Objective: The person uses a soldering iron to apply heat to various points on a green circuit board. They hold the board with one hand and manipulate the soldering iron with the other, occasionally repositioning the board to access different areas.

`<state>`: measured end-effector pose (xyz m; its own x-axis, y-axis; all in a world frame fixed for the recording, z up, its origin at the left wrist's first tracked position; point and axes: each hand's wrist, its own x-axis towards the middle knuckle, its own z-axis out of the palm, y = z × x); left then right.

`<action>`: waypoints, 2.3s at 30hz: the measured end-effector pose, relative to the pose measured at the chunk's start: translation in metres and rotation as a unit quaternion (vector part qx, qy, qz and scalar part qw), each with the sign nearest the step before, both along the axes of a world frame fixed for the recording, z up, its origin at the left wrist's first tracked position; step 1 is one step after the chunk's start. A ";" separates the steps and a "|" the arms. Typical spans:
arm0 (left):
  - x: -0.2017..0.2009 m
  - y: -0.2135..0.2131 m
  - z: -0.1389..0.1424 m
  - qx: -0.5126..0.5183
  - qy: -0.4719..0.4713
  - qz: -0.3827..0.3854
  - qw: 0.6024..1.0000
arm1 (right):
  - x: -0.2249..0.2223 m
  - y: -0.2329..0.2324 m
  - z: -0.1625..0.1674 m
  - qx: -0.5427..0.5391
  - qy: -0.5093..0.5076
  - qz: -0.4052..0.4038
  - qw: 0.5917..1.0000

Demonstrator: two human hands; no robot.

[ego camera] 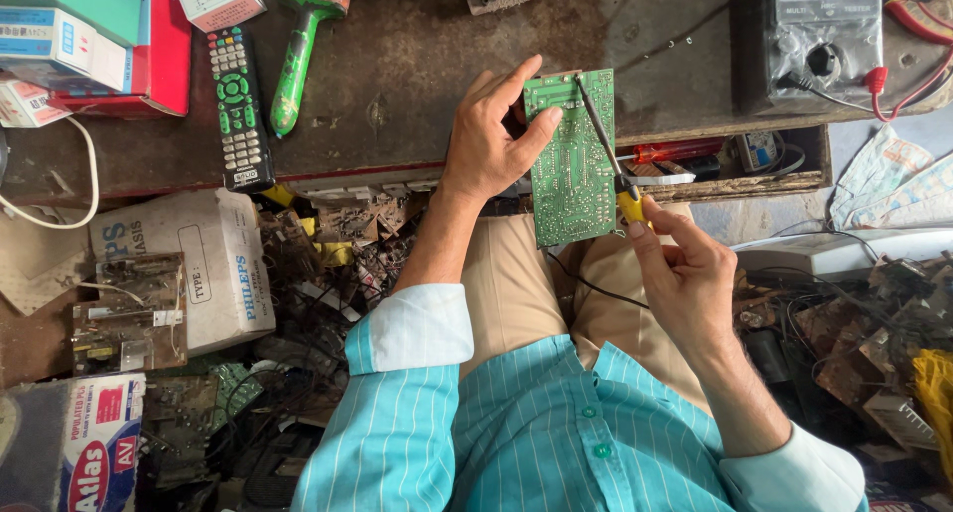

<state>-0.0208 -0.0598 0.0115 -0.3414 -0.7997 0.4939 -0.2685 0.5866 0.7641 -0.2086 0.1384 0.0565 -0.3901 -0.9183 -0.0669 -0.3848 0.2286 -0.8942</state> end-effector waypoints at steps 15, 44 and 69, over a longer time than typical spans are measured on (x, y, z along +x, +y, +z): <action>0.001 0.001 0.001 0.000 0.001 0.000 1.000 | -0.006 -0.004 -0.004 0.018 -0.088 -0.029 0.996; 0.001 0.000 0.000 -0.008 0.001 -0.004 1.000 | -0.008 -0.004 -0.006 -0.012 -0.057 -0.014 0.998; 0.002 0.001 0.002 0.000 -0.003 -0.004 1.000 | -0.007 -0.003 0.003 -0.017 0.083 0.012 0.996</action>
